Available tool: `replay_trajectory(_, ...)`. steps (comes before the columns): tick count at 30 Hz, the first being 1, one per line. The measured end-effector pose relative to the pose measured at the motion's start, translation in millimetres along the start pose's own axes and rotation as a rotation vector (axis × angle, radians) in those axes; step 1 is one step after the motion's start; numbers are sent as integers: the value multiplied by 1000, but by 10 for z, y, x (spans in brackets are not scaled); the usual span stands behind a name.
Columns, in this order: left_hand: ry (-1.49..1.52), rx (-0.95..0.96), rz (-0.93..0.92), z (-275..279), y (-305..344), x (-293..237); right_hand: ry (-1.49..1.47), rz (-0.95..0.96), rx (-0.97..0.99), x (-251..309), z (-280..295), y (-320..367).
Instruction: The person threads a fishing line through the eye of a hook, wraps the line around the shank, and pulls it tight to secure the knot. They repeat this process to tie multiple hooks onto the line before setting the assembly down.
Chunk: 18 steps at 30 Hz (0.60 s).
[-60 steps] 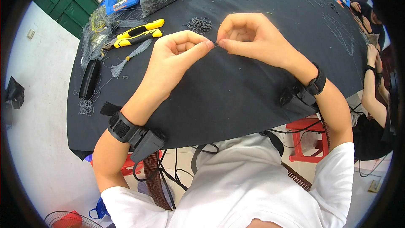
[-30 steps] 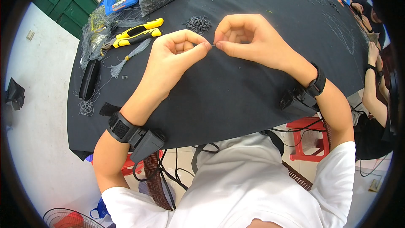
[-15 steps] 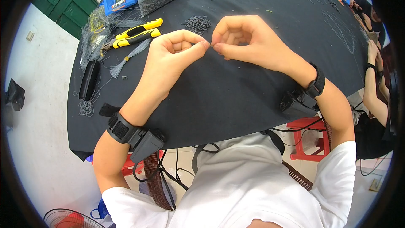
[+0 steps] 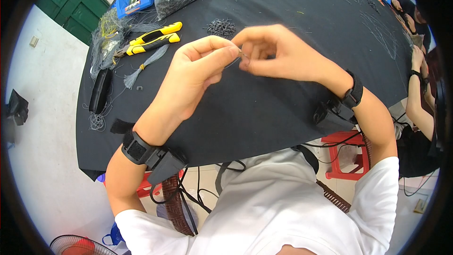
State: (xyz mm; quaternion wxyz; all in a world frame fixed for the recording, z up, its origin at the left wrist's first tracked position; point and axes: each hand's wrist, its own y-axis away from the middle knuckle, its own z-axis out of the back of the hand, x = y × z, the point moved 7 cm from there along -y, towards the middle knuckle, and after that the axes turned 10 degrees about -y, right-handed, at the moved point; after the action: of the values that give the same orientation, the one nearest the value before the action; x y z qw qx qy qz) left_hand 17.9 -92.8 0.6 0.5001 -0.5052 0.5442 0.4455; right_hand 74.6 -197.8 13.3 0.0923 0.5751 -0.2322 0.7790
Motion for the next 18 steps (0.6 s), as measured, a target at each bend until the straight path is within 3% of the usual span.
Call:
replay_trajectory(5,87,95,-42,-158,64,-89,111,-25,85,18,-122,20)
replay_trajectory(9,72,84,-73,-154,73,-142,161,29,5,130,-9,7)
replay_trajectory(14,19,91,-30,-140,75,-122,609,244,-163,314,271,17)
replay_trajectory(18,-130,99,37,-184,92,-90,568,36,-263,188,726,18)
